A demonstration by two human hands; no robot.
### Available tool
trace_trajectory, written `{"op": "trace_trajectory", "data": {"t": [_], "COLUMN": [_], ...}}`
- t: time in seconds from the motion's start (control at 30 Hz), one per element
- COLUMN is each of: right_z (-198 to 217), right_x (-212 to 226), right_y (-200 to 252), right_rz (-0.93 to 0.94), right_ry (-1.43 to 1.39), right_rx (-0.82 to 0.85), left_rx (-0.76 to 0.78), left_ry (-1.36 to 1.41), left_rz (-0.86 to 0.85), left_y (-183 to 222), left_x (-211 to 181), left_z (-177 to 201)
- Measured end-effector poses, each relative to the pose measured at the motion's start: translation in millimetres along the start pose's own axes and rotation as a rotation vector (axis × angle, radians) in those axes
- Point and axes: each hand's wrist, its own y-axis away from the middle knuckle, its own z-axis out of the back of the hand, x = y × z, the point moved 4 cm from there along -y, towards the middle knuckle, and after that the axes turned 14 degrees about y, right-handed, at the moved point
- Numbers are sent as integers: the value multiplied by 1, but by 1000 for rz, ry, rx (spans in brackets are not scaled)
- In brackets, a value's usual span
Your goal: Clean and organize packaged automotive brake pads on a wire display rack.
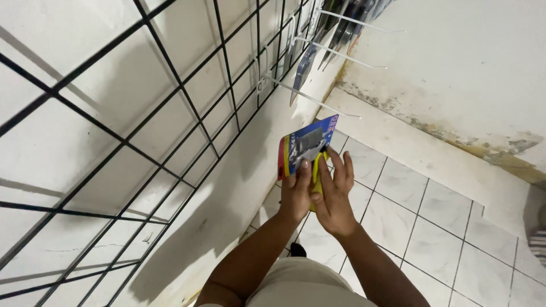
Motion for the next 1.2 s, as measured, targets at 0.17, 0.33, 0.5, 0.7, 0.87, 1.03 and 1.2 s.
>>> {"op": "trace_trajectory", "data": {"t": [0.17,0.33,0.5,0.7,0.87,1.03,1.2], "right_z": [20,1,-1,18,13,24,3], "right_x": [-8,-1,-14,-15,5,-18,-17], "right_y": [-15,6,5,-11,2,-8,6], "right_rz": [-73,-37,-26,-37,-5,-107,-92], "right_ry": [-15,-48,-51,12,128,71,57], "right_rx": [-67,-45,-19,-114,-134,-46,-31], "left_rx": [145,113,137,180,172,223,239], "left_ry": [-150,32,107,25,118,55,79], "left_rz": [-303,-176,-217,-293,-135,-208,-185], "left_y": [8,-2,-6,-6,-14,-14,-9], "left_x": [11,12,26,26,23,28,5], "left_z": [-1,-3,3,-2,3,3,-6]}}
